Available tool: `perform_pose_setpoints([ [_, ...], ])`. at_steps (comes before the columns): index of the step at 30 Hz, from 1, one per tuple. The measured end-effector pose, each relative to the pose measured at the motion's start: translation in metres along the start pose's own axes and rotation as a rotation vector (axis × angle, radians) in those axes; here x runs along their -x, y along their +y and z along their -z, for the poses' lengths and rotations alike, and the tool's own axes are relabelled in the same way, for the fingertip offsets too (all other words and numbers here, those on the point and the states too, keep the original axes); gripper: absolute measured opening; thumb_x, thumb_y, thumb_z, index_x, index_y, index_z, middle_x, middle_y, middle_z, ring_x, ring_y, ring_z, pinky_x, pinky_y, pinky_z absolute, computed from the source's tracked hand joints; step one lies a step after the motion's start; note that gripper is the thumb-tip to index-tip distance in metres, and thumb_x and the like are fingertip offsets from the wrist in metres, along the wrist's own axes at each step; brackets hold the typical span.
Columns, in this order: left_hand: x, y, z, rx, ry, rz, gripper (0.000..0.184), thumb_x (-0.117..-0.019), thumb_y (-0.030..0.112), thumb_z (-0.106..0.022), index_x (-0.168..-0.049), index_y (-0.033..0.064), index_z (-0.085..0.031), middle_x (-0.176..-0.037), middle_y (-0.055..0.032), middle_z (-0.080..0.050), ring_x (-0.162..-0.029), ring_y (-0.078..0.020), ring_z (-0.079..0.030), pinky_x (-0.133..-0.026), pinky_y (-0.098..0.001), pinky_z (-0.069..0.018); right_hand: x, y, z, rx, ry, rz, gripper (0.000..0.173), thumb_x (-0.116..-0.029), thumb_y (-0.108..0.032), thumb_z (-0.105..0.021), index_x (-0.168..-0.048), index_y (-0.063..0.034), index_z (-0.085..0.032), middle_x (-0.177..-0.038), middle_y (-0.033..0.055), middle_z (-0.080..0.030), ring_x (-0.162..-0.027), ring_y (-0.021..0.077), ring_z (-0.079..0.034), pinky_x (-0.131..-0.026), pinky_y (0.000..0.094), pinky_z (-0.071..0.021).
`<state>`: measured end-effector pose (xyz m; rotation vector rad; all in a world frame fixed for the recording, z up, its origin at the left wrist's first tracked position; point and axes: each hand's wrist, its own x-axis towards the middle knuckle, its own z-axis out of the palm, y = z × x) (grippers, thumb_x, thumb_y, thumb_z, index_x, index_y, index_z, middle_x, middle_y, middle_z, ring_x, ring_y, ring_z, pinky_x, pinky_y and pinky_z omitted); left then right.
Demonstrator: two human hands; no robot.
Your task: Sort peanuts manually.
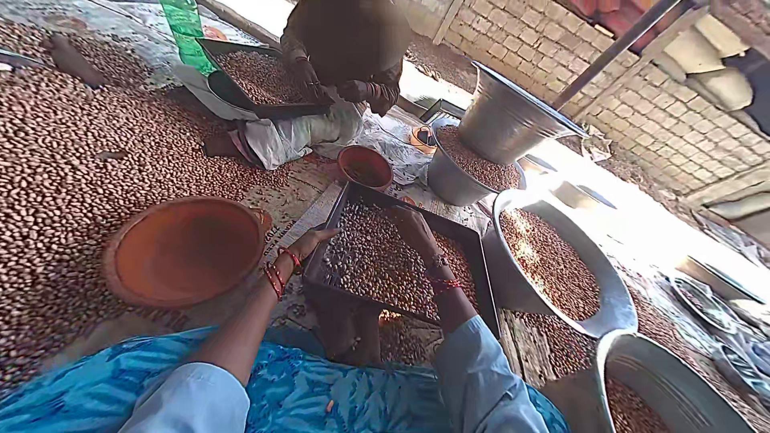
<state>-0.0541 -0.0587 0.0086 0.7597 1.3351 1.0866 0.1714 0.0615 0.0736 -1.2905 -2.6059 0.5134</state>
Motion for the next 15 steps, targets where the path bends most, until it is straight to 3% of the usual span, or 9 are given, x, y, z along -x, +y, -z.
perform_pose_setpoints([
  [2,-0.006,-0.001,0.003,-0.026,-0.009,-0.01,0.037,-0.1091,0.022,-0.05,-0.142,0.0049,-0.049,-0.119,-0.0102,-0.06,-0.093,-0.0088,-0.059,-0.084,-0.0267,-0.0497,0.003,0.0,0.007,-0.014,0.061,-0.037,0.028,-0.1058,-0.015,-0.052,-0.12,-0.0053,-0.073,-0.111,0.0149,-0.075,-0.104,0.0282,-0.071,-0.098,0.0479,-0.0532],
  [6,-0.015,-0.003,0.006,-0.053,-0.026,-0.01,0.037,-0.1072,0.018,-0.053,-0.141,0.0054,-0.049,-0.119,-0.0102,-0.059,-0.093,-0.0103,-0.057,-0.083,-0.0286,-0.0488,0.008,-0.007,-0.002,0.045,-0.069,-0.084,0.025,-0.1018,-0.021,-0.06,-0.113,-0.0052,-0.075,-0.102,0.014,-0.075,-0.098,0.0282,-0.07,-0.091,0.0497,-0.0521],
  [15,-0.017,-0.005,0.006,-0.007,-0.047,-0.027,0.034,-0.1076,0.015,-0.051,-0.14,0.0039,-0.05,-0.116,-0.009,-0.06,-0.092,-0.0083,-0.059,-0.082,-0.0263,-0.0502,-0.012,-0.013,-0.045,0.164,-0.237,-0.073,0.03,-0.1003,-0.029,-0.062,-0.119,-0.0085,-0.073,-0.111,0.0161,-0.074,-0.108,0.0342,-0.069,-0.095,0.0567,-0.0505],
])
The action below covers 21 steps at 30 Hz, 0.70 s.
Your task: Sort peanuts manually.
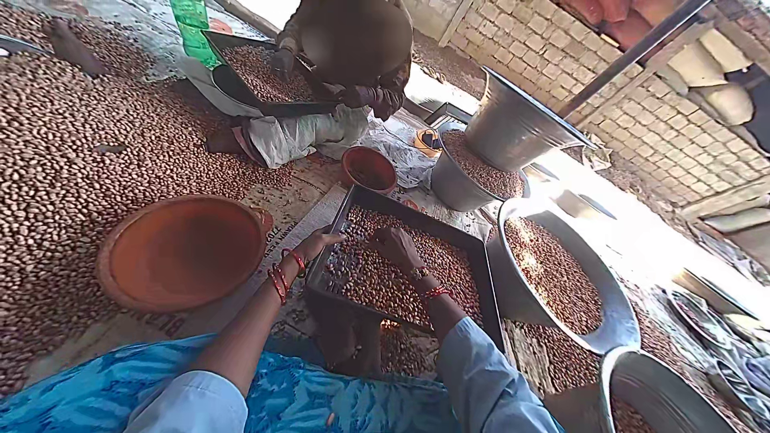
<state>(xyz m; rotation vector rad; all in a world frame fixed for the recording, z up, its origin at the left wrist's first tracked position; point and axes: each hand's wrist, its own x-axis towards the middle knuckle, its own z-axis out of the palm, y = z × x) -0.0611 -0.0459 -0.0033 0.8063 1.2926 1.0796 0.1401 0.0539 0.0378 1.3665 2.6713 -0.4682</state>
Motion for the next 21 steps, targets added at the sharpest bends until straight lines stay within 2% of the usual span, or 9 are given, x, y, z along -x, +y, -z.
perform_pose_setpoints([
  [3,0.0,0.001,0.001,-0.02,0.001,0.0,0.034,-0.1074,0.015,-0.052,-0.14,0.0044,-0.05,-0.118,-0.0096,-0.06,-0.093,-0.0088,-0.059,-0.083,-0.027,-0.0499,0.001,0.008,0.003,-0.127,0.07,0.019,0.029,-0.0983,-0.028,-0.065,-0.113,-0.0039,-0.074,-0.107,0.0155,-0.074,-0.103,0.0302,-0.069,-0.094,0.0528,-0.0514],
  [7,-0.001,0.001,0.001,-0.021,0.003,0.008,0.034,-0.1073,0.014,-0.052,-0.14,0.0039,-0.05,-0.116,-0.0091,-0.059,-0.09,-0.0084,-0.057,-0.081,-0.0259,-0.0488,0.014,0.027,0.019,-0.451,0.265,-0.043,0.026,-0.0997,-0.012,-0.055,-0.119,0.0021,-0.064,-0.1,0.0127,-0.07,-0.082,0.017,-0.066,-0.077,0.0368,-0.0538],
  [9,-0.001,0.002,0.0,-0.024,0.006,0.02,0.033,-0.1071,0.014,-0.052,-0.139,0.0042,-0.05,-0.114,-0.0088,-0.058,-0.09,-0.0087,-0.057,-0.08,-0.0262,-0.0488,0.025,0.029,0.025,-0.335,0.211,-0.043,0.027,-0.0994,-0.011,-0.054,-0.12,0.0023,-0.067,-0.103,0.0164,-0.071,-0.089,0.0223,-0.066,-0.083,0.0403,-0.0511],
  [12,0.003,0.004,-0.001,-0.026,0.006,0.021,0.035,-0.107,0.013,-0.051,-0.141,0.0043,-0.048,-0.116,-0.0089,-0.059,-0.091,-0.0083,-0.057,-0.081,-0.0259,-0.0492,0.033,0.029,0.018,-0.12,0.081,-0.05,0.028,-0.0996,-0.021,-0.062,-0.117,-0.0025,-0.073,-0.113,0.0198,-0.072,-0.107,0.0324,-0.068,-0.097,0.0501,-0.0502],
  [14,0.003,0.005,-0.003,-0.02,0.008,0.016,0.036,-0.107,0.013,-0.052,-0.142,0.0044,-0.049,-0.115,-0.0088,-0.059,-0.09,-0.0079,-0.058,-0.08,-0.0254,-0.0496,0.033,0.027,0.01,-0.044,0.042,-0.07,0.027,-0.0979,-0.021,-0.065,-0.116,-0.0038,-0.074,-0.117,0.0213,-0.071,-0.114,0.0372,-0.066,-0.1,0.0549,-0.049],
  [17,0.003,0.002,-0.002,-0.003,0.019,0.011,0.035,-0.1066,0.013,-0.052,-0.14,0.004,-0.049,-0.114,-0.0087,-0.059,-0.089,-0.0081,-0.058,-0.08,-0.0259,-0.0495,0.03,0.023,0.006,-0.005,0.012,-0.08,0.026,-0.0989,-0.019,-0.063,-0.117,-0.003,-0.074,-0.119,0.0218,-0.071,-0.117,0.0378,-0.066,-0.102,0.0557,-0.0479],
  [19,0.003,0.001,-0.002,-0.003,0.023,0.003,0.034,-0.1063,0.013,-0.051,-0.139,0.0039,-0.051,-0.114,-0.0083,-0.059,-0.089,-0.0079,-0.058,-0.08,-0.026,-0.0497,0.033,0.025,0.01,-0.017,-0.038,-0.032,0.026,-0.0989,-0.019,-0.063,-0.116,-0.0022,-0.074,-0.116,0.0217,-0.071,-0.113,0.0366,-0.067,-0.101,0.0547,-0.0488],
  [20,0.003,0.001,-0.002,-0.009,0.02,0.0,0.033,-0.1065,0.012,-0.051,-0.139,0.0038,-0.05,-0.113,-0.0083,-0.059,-0.089,-0.0079,-0.058,-0.08,-0.0261,-0.0496,0.038,0.026,0.016,-0.057,-0.08,0.044,0.025,-0.0985,-0.018,-0.064,-0.113,-0.0006,-0.074,-0.109,0.0206,-0.072,-0.104,0.0334,-0.068,-0.096,0.0519,-0.0503],
  [21,0.003,0.001,-0.001,-0.017,0.016,-0.007,0.033,-0.1067,0.012,-0.05,-0.138,0.0037,-0.05,-0.114,-0.0081,-0.059,-0.089,-0.0077,-0.058,-0.08,-0.0261,-0.0495,0.043,0.027,0.024,-0.141,-0.134,0.162,0.023,-0.0984,-0.018,-0.067,-0.11,0.0009,-0.075,-0.099,0.0165,-0.073,-0.091,0.0252,-0.068,-0.088,0.0443,-0.0513],
])
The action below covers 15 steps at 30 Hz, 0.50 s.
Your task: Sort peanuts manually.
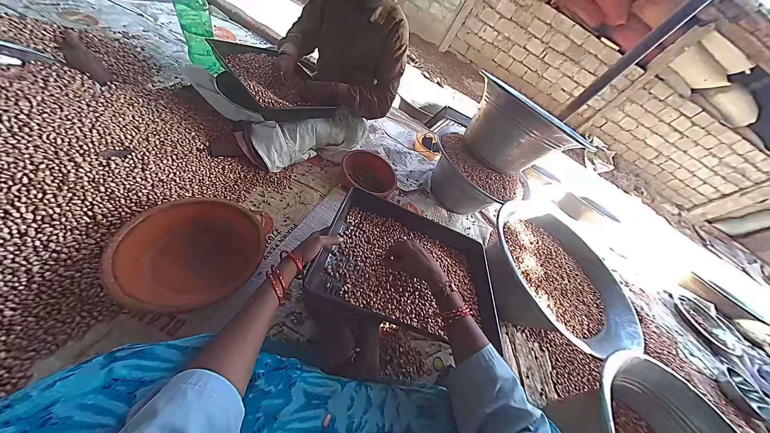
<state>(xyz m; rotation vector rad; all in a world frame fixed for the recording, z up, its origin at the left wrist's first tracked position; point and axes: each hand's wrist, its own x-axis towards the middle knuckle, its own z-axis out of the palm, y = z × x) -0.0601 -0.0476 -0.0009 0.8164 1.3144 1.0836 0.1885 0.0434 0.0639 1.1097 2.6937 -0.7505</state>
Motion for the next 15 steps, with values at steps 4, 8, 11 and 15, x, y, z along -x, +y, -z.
perform_pose_setpoints([
  [4,-0.001,0.0,0.001,-0.016,-0.015,-0.008,0.034,-0.1066,0.011,-0.05,-0.14,0.0029,-0.05,-0.116,-0.0088,-0.059,-0.091,-0.0075,-0.057,-0.082,-0.0257,-0.0492,0.02,-0.017,0.013,-0.451,-0.079,0.233,0.013,-0.0968,-0.012,-0.067,-0.099,-0.0007,-0.073,-0.081,-0.006,-0.07,-0.07,-0.0043,-0.062,-0.07,0.0168,-0.0537],
  [8,0.002,0.003,-0.002,-0.008,-0.01,0.004,0.033,-0.1069,0.011,-0.05,-0.139,0.0037,-0.05,-0.113,-0.0079,-0.058,-0.089,-0.0075,-0.057,-0.08,-0.0258,-0.0492,-0.006,-0.024,-0.001,0.033,0.077,-0.003,0.025,-0.0997,-0.024,-0.065,-0.108,-0.0036,-0.077,-0.103,0.0144,-0.075,-0.099,0.0269,-0.07,-0.093,0.0501,-0.0517],
  [11,0.002,0.002,-0.001,-0.001,-0.003,0.002,0.033,-0.1067,0.011,-0.05,-0.139,0.0031,-0.05,-0.115,-0.0091,-0.059,-0.091,-0.0088,-0.057,-0.081,-0.027,-0.0489,-0.021,-0.03,-0.017,0.219,0.08,-0.144,0.028,-0.1019,-0.025,-0.058,-0.114,-0.0062,-0.075,-0.113,0.0192,-0.073,-0.111,0.0378,-0.068,-0.096,0.0594,-0.0476],
  [15,0.001,0.001,0.001,0.004,0.002,0.001,0.033,-0.1062,0.01,-0.051,-0.138,0.0025,-0.051,-0.115,-0.0097,-0.059,-0.092,-0.0096,-0.058,-0.082,-0.0276,-0.049,-0.028,-0.032,-0.027,0.274,0.095,-0.157,0.027,-0.1015,-0.024,-0.058,-0.115,-0.0066,-0.074,-0.111,0.0189,-0.074,-0.108,0.0385,-0.069,-0.092,0.0599,-0.0489],
])
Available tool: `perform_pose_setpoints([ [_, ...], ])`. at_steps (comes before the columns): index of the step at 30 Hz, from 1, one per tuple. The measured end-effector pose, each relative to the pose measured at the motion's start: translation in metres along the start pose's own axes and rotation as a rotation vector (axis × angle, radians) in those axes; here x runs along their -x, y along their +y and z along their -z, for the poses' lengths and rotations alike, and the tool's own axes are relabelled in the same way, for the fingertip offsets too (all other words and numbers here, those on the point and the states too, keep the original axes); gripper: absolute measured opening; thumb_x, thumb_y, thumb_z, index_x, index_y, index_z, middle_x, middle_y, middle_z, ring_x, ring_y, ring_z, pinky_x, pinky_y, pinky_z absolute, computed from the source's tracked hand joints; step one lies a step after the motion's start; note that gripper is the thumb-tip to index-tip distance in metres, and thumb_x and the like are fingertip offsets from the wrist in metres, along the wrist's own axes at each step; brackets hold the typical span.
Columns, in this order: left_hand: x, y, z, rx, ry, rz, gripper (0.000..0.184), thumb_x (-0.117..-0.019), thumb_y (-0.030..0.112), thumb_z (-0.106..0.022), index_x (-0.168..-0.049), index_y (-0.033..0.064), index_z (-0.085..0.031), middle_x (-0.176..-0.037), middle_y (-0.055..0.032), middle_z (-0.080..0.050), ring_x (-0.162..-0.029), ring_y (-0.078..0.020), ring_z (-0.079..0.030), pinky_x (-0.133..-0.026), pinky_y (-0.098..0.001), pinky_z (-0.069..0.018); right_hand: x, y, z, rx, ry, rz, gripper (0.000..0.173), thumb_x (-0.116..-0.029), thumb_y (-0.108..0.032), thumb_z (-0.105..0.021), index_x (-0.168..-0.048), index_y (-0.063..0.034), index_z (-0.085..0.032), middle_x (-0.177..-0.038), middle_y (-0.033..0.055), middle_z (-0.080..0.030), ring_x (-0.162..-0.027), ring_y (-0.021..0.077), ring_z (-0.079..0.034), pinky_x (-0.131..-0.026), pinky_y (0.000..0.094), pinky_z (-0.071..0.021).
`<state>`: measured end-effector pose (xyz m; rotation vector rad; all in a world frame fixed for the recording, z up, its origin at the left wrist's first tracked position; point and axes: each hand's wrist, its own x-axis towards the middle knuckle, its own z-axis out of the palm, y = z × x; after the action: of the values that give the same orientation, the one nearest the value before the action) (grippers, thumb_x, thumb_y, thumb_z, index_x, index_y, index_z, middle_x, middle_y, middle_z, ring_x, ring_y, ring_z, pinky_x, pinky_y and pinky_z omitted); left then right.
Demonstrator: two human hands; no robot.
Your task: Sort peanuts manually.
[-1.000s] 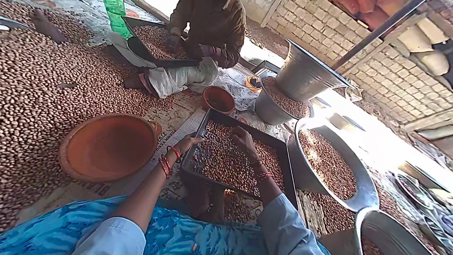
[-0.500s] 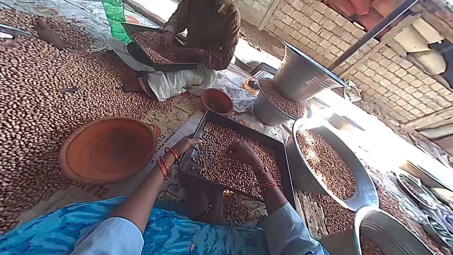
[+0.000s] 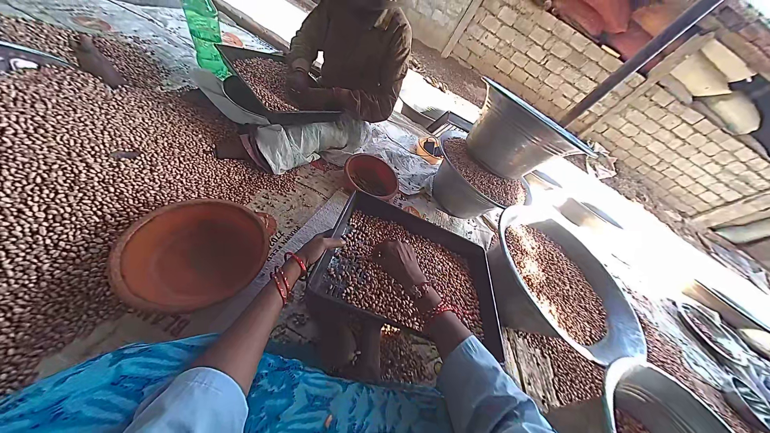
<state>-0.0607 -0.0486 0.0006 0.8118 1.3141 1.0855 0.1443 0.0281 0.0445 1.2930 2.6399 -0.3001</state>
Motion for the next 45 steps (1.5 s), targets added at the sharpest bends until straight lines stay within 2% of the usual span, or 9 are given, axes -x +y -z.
perform_pose_setpoints([
  [8,0.0,0.0,0.0,-0.013,-0.012,0.002,0.034,-0.106,0.01,-0.051,-0.139,0.0024,-0.05,-0.117,-0.0102,-0.058,-0.092,-0.01,-0.057,-0.083,-0.0279,-0.0487,-0.003,0.002,-0.002,-0.036,0.0,-0.018,0.029,-0.1004,-0.026,-0.06,-0.114,-0.0039,-0.073,-0.11,0.0202,-0.073,-0.108,0.0378,-0.069,-0.093,0.0587,-0.0495],
  [15,-0.005,-0.003,0.002,-0.019,-0.025,-0.01,0.033,-0.1059,0.011,-0.051,-0.138,0.0026,-0.05,-0.114,-0.0103,-0.059,-0.09,-0.011,-0.057,-0.082,-0.0291,-0.0491,-0.035,0.032,0.021,-1.102,0.203,-0.084,0.027,-0.1091,-0.015,-0.035,-0.113,0.0009,-0.056,-0.082,0.0045,-0.065,-0.06,0.0097,-0.062,-0.056,0.0256,-0.0536],
  [17,-0.004,-0.003,0.002,-0.026,-0.023,-0.013,0.033,-0.1057,0.011,-0.051,-0.138,0.0024,-0.05,-0.114,-0.0106,-0.058,-0.091,-0.0117,-0.057,-0.082,-0.0298,-0.0489,-0.05,0.029,0.02,-0.913,0.222,-0.055,0.022,-0.1064,-0.013,-0.046,-0.109,0.0017,-0.063,-0.076,0.0018,-0.058,-0.058,0.0067,-0.052,-0.055,0.0232,-0.0457],
  [20,-0.006,-0.005,0.002,0.004,-0.028,-0.016,0.035,-0.1062,0.01,-0.051,-0.14,0.0026,-0.049,-0.116,-0.0109,-0.059,-0.093,-0.0116,-0.058,-0.083,-0.0297,-0.0493,-0.067,0.014,0.021,-0.402,0.21,-0.067,0.028,-0.1011,-0.022,-0.062,-0.118,-0.0014,-0.072,-0.106,0.016,-0.073,-0.096,0.0253,-0.069,-0.091,0.044,-0.0516],
  [24,-0.005,-0.004,0.002,0.01,-0.025,-0.019,0.035,-0.1052,0.008,-0.052,-0.14,0.002,-0.05,-0.116,-0.0107,-0.06,-0.092,-0.0107,-0.059,-0.083,-0.0286,-0.0505,-0.078,0.001,0.015,-0.276,0.128,-0.093,0.032,-0.1004,-0.022,-0.061,-0.125,-0.0042,-0.07,-0.125,0.0184,-0.07,-0.119,0.0322,-0.065,-0.103,0.051,-0.0479],
  [27,-0.004,-0.002,0.002,0.014,-0.032,-0.016,0.036,-0.1056,0.008,-0.052,-0.14,0.0014,-0.049,-0.12,-0.0127,-0.059,-0.095,-0.0123,-0.059,-0.085,-0.0297,-0.0499,-0.084,0.009,0.009,-0.412,0.159,-0.054,0.028,-0.0988,-0.022,-0.065,-0.117,-0.0015,-0.073,-0.112,0.0166,-0.074,-0.104,0.0266,-0.07,-0.095,0.0459,-0.0523],
  [32,-0.007,-0.005,0.003,0.044,-0.043,-0.033,0.035,-0.1079,0.015,-0.051,-0.14,0.0013,-0.049,-0.12,-0.0112,-0.06,-0.096,-0.0099,-0.059,-0.087,-0.0279,-0.0497,-0.091,0.014,0.007,-0.796,0.265,-0.06,0.025,-0.106,-0.015,-0.049,-0.11,0.0024,-0.066,-0.084,0.0068,-0.061,-0.068,0.0107,-0.054,-0.066,0.0294,-0.0471],
  [39,-0.006,-0.005,0.003,0.054,-0.042,-0.039,0.036,-0.1086,0.016,-0.05,-0.142,0.003,-0.049,-0.122,-0.0107,-0.06,-0.099,-0.0096,-0.06,-0.088,-0.028,-0.0501,-0.089,-0.024,0.005,-0.179,0.104,-0.011,0.029,-0.0999,-0.025,-0.064,-0.122,-0.0077,-0.071,-0.116,0.0182,-0.072,-0.111,0.035,-0.068,-0.096,0.056,-0.0512],
  [45,-0.005,-0.004,0.003,0.059,-0.055,-0.046,0.034,-0.1088,0.015,-0.049,-0.14,0.0021,-0.049,-0.121,-0.0103,-0.06,-0.098,-0.009,-0.06,-0.087,-0.0273,-0.0501,-0.093,0.0,0.002,-0.687,0.248,-0.021,0.025,-0.1044,-0.016,-0.052,-0.113,0.0033,-0.066,-0.091,0.0113,-0.064,-0.077,0.0164,-0.059,-0.075,0.0352,-0.049],
])
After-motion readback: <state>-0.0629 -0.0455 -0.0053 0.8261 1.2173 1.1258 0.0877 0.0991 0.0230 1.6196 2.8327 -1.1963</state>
